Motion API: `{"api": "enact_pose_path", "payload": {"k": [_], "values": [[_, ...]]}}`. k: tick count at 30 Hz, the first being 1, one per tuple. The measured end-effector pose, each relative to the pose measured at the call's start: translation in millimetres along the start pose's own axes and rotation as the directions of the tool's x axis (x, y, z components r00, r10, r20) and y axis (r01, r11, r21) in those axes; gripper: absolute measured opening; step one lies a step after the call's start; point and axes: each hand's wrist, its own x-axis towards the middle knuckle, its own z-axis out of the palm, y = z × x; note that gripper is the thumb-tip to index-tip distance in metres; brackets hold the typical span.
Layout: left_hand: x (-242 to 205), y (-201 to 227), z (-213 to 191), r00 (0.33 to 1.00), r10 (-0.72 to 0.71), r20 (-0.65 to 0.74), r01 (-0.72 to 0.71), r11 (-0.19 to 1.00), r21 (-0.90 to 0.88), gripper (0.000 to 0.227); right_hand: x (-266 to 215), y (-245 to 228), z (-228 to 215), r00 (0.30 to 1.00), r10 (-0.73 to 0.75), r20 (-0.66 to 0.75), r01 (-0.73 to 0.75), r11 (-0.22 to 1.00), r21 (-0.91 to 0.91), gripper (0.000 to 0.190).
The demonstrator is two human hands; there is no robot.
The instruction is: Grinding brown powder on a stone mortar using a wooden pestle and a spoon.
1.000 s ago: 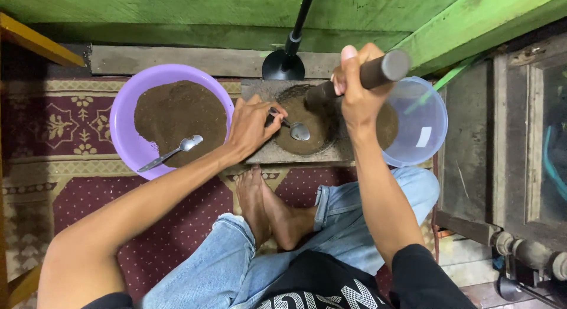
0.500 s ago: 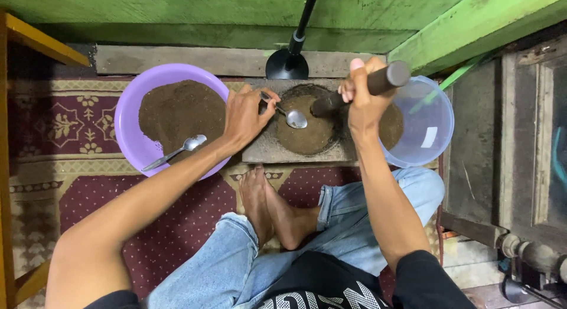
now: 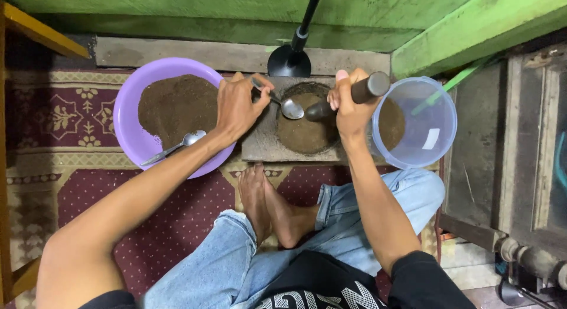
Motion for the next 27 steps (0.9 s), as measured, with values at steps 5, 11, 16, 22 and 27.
{"api": "enact_pose_path", "payload": {"k": [5,11,16,22,27], "values": [[8,2,14,0.999,0.05,0.013,-0.051,0.999,0.012,0.008,-2,1,-26,1.0,-0.009,-0.002,0.009,1.0,0.003,0.032],[10,6,19,0.994,0.106,0.013,-0.106,0.994,0.021,0.008,14,-47,-38,0.995,-0.086,0.044,0.082,0.994,0.074,0.034],[11,6,18,0.994,0.104,0.036,-0.105,0.994,0.008,0.01,-3,-26,-31,0.997,-0.071,-0.003,0.071,0.997,0.027,0.034],[11,17,10,0.996,0.09,0.023,-0.09,0.996,-0.01,0.01,-14,-7,-26,0.999,-0.053,0.008,0.053,0.998,-0.037,0.039],[11,8,29,0.996,0.093,0.015,-0.093,0.995,-0.039,0.008,-17,-11,-34,0.999,-0.033,-0.042,0.034,0.999,0.022,0.04]]}}
